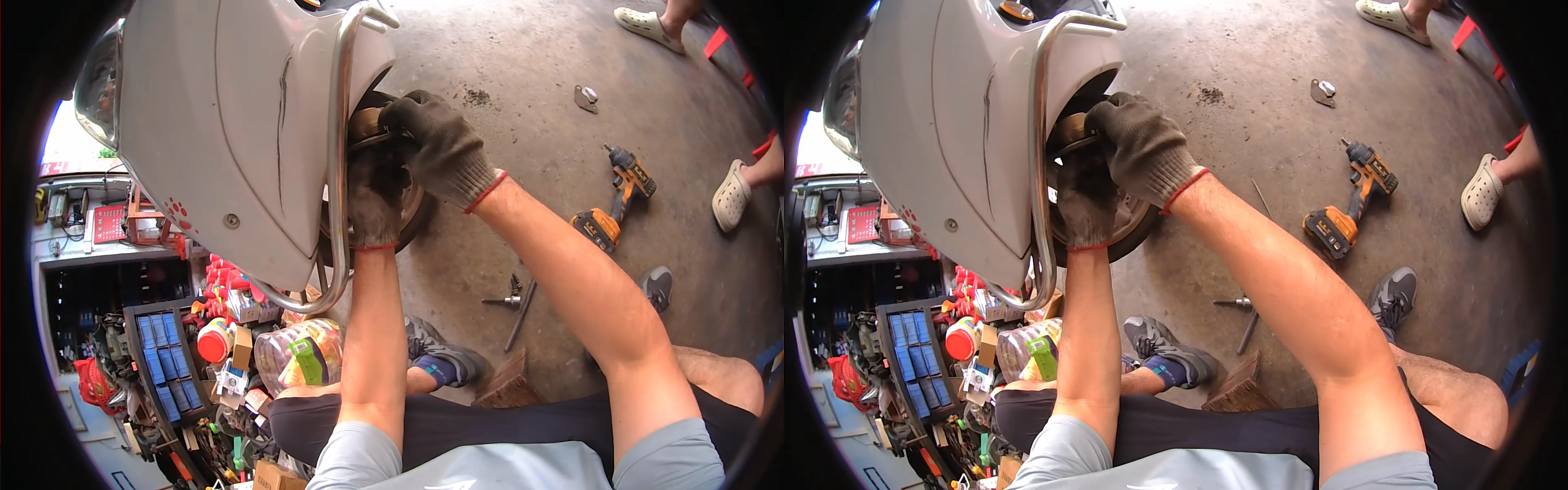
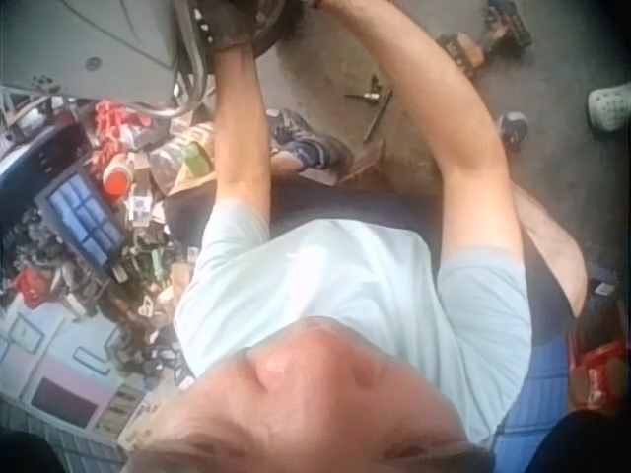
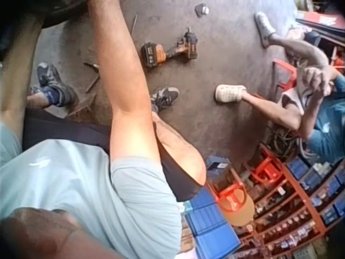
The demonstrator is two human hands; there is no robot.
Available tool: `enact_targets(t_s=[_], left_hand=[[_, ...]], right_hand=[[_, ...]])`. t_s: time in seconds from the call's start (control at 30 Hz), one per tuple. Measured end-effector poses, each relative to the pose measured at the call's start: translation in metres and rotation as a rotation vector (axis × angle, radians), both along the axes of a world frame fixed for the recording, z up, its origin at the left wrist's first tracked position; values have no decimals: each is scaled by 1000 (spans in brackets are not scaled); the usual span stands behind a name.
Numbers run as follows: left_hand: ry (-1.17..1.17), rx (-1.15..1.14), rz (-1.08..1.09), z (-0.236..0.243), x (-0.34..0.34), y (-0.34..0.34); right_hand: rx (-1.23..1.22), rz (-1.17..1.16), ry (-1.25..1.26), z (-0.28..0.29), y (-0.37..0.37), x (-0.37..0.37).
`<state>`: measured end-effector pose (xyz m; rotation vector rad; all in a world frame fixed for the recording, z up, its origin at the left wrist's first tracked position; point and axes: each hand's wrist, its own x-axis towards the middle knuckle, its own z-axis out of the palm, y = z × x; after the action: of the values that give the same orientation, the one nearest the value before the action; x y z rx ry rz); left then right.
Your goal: Repairing and reassembling the front disc brake assembly of a scooter.
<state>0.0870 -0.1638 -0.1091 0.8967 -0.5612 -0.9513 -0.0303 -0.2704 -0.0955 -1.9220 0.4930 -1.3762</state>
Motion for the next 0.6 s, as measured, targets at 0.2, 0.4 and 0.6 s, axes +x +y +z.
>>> enact_targets(t_s=[0.2, 0.4, 0.6], left_hand=[[-138, 71, -34, 4, 8, 6], [-231, -75, -99, 9, -7, 1], [-174, -64, -20, 4, -10, -3]], right_hand=[[-46, 75, 44, 10, -6, 0], [-53, 146, 41, 14, -5, -1], [-120, 76, 86, 5, 3, 7]])
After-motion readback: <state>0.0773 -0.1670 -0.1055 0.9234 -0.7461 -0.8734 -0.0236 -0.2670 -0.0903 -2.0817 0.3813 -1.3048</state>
